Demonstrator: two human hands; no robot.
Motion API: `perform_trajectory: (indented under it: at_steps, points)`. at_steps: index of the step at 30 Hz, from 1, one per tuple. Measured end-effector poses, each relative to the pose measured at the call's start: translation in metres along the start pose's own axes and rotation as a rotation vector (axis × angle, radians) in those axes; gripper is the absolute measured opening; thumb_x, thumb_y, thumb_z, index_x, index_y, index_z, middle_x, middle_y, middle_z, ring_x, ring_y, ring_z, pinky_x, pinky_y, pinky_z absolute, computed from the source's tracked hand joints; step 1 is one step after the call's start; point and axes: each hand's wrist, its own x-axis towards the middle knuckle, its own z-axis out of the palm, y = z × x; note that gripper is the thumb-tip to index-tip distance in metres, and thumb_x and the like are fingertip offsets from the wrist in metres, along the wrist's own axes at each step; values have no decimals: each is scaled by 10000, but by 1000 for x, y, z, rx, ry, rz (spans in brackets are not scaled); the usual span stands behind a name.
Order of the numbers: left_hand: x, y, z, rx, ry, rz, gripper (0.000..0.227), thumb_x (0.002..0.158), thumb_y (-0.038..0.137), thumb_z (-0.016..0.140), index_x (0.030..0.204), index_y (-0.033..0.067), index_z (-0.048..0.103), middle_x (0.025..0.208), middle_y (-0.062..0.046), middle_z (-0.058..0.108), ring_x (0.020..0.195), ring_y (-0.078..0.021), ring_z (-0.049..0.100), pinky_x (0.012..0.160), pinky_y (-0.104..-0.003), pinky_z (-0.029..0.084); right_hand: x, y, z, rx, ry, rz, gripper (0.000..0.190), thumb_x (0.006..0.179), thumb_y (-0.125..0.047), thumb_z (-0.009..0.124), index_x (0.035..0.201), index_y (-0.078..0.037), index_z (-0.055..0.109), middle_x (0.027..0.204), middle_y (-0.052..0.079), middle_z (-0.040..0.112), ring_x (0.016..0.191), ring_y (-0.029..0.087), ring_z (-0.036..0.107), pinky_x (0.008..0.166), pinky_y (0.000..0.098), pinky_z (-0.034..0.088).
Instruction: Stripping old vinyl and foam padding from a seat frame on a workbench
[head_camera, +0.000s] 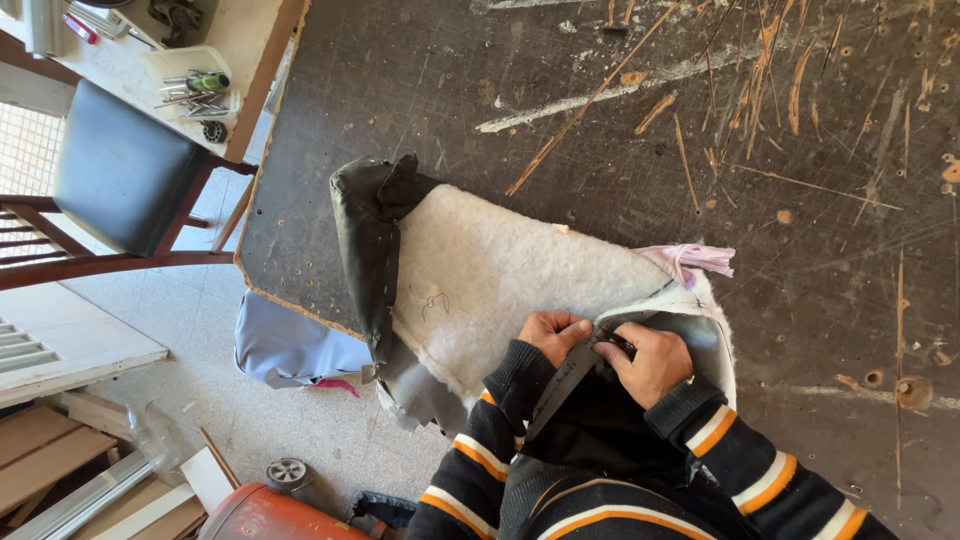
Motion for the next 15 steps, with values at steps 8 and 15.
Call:
perform_trajectory:
  at_steps: [8,15]
  points:
    - [8,-10,-2,-17,-11,-20,206,974,247,761,880,67,798,633,-86,708,545,-101,613,516,-191,480,4,11,16,244,-176,172,376,689,-650,815,746,-283,755,637,32,716,791,297,733,730,390,580]
    - [10,-11,-4,-37,-55,-48,203,992,241,754,901,67,805,629,-99,711,514,-142,623,530,-207,509,7,23,22,13,184,-315,291,815,-641,706,835,-352,685,679,-63,703,701,209,728,641,348,573]
